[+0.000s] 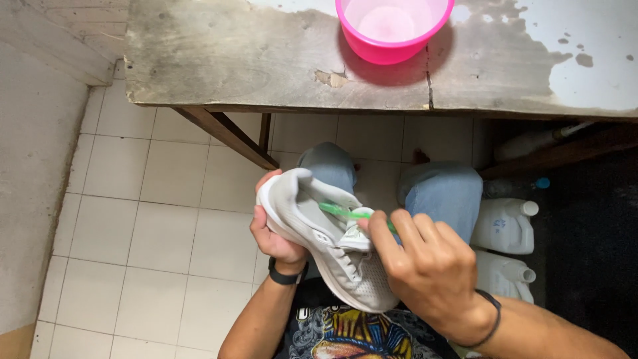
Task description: The person scrubs the inside and upper parts of a white sneaker using a green toothbrush. They repeatedly dip the toothbrush into a pink bowl of water on a nearby table to wet the bristles before continuing to clean the shoe.
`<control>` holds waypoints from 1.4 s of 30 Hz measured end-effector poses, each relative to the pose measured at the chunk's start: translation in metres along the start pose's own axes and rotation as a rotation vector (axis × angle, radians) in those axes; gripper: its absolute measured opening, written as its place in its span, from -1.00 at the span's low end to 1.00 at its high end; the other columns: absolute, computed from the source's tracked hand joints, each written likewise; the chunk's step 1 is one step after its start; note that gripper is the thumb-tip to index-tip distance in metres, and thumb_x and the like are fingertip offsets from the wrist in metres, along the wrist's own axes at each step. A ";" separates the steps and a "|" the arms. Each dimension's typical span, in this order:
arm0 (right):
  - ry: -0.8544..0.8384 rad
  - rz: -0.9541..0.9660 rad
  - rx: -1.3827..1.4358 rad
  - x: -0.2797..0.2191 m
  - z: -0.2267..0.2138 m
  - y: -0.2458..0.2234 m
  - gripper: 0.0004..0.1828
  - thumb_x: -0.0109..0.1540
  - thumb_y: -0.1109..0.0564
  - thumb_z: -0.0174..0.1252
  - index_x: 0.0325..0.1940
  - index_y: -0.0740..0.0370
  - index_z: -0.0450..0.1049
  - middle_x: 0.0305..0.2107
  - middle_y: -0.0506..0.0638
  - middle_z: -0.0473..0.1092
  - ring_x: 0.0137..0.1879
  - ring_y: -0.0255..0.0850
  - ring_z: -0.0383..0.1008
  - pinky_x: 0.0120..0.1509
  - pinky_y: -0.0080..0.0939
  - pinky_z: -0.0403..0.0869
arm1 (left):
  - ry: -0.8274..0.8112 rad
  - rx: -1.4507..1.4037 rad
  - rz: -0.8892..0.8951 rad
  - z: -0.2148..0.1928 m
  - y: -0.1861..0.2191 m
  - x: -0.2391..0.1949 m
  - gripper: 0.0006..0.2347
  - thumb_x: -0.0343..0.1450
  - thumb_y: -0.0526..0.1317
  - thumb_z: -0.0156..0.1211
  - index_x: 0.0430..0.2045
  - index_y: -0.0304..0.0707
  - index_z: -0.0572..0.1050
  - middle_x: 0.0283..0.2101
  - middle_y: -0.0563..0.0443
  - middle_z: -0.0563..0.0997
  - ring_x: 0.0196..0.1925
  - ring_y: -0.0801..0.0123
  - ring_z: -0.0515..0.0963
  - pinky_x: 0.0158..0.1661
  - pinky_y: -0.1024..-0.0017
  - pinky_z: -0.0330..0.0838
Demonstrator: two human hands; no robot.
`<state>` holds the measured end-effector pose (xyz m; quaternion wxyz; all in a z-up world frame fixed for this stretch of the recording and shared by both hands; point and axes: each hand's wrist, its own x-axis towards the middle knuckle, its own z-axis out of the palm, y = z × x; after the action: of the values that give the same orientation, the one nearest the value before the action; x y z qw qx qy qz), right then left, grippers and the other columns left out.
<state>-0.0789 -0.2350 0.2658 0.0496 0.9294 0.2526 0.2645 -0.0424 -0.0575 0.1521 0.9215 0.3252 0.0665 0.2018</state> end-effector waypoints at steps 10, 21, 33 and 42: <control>0.029 0.028 -0.014 0.006 0.001 -0.002 -0.66 0.47 -0.20 0.13 -0.28 -0.01 0.45 -0.58 -0.15 0.12 -0.53 -0.23 0.13 -0.45 -0.22 0.12 | 0.019 -0.076 0.035 0.002 -0.006 -0.006 -0.52 0.36 0.04 0.00 -0.02 -0.42 0.39 -0.22 -0.23 0.53 -0.20 0.14 0.51 -0.15 0.29 0.36; 0.086 0.060 0.002 0.013 0.003 -0.008 -0.60 0.49 -0.19 0.09 -0.35 0.02 0.39 -0.59 -0.15 0.12 -0.53 -0.22 0.17 -0.45 -0.21 0.13 | 0.063 -0.043 0.011 0.008 -0.017 -0.023 -0.51 0.35 0.09 -0.06 -0.06 -0.39 0.41 -0.22 -0.23 0.53 -0.20 0.13 0.48 -0.18 0.24 0.34; 0.122 0.065 0.006 0.017 0.006 -0.012 -0.62 0.49 -0.16 0.11 -0.36 0.00 0.41 -0.60 -0.14 0.05 -0.53 -0.23 0.07 -0.46 -0.23 0.08 | -0.021 -0.063 0.003 0.011 -0.012 -0.018 -0.53 0.40 0.06 -0.08 -0.01 -0.40 0.39 -0.27 -0.19 0.55 -0.27 0.21 0.49 -0.22 0.33 0.33; 0.162 -0.003 -0.043 0.023 0.003 -0.009 -0.64 0.49 -0.09 0.09 -0.35 0.04 0.40 -0.61 -0.15 0.05 -0.53 -0.24 0.04 -0.45 -0.22 0.03 | -0.048 -0.117 -0.042 0.006 -0.015 -0.018 -0.53 0.42 0.04 -0.08 0.00 -0.44 0.38 -0.21 -0.24 0.56 -0.19 0.14 0.52 -0.14 0.28 0.36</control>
<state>-0.0641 -0.2158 0.2716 0.0495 0.9033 0.2517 0.3440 -0.0524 -0.0790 0.1477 0.9442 0.2742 0.0392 0.1783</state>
